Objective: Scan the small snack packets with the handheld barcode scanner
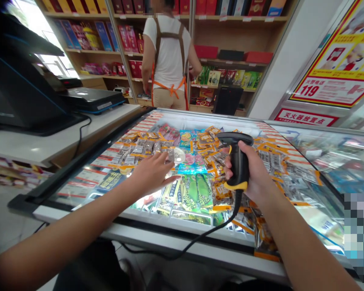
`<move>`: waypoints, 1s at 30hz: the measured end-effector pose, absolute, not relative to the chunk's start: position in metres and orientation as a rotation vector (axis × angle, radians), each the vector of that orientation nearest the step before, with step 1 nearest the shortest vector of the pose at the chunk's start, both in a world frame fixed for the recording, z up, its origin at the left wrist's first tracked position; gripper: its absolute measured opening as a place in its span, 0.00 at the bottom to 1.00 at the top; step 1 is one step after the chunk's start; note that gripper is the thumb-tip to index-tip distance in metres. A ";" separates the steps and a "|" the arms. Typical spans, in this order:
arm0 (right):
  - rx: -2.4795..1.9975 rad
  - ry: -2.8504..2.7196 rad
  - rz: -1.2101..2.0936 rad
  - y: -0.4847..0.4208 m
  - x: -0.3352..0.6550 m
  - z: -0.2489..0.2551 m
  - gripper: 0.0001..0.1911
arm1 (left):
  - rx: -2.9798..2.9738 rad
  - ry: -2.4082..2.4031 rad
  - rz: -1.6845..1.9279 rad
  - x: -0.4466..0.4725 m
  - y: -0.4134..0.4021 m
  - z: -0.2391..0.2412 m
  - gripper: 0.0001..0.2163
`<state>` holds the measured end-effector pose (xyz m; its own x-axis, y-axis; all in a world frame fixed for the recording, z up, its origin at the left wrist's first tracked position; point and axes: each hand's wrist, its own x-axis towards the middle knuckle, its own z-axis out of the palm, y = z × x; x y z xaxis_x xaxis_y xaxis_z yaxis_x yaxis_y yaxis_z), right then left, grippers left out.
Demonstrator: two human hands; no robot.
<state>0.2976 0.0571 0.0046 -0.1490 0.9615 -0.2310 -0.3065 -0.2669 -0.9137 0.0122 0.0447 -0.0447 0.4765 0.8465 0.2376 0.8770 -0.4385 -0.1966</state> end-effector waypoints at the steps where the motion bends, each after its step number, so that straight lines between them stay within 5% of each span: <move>1: -1.065 -0.880 1.604 0.059 0.300 0.005 0.17 | -2.415 -1.477 -0.139 0.010 0.046 -0.043 0.27; 17: -1.020 -0.812 1.555 0.069 0.308 0.002 0.17 | -2.711 -1.433 -0.200 0.065 0.144 -0.060 0.26; 30: -1.076 -0.807 1.563 0.061 0.300 0.008 0.19 | -2.603 -1.647 -0.218 0.050 0.113 -0.043 0.17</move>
<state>0.2999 0.0611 0.0083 -0.0713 0.9689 -0.2370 -0.3680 -0.2464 -0.8966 0.0497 0.1128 -0.0427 0.4217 0.8946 0.1478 0.9022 -0.4302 0.0301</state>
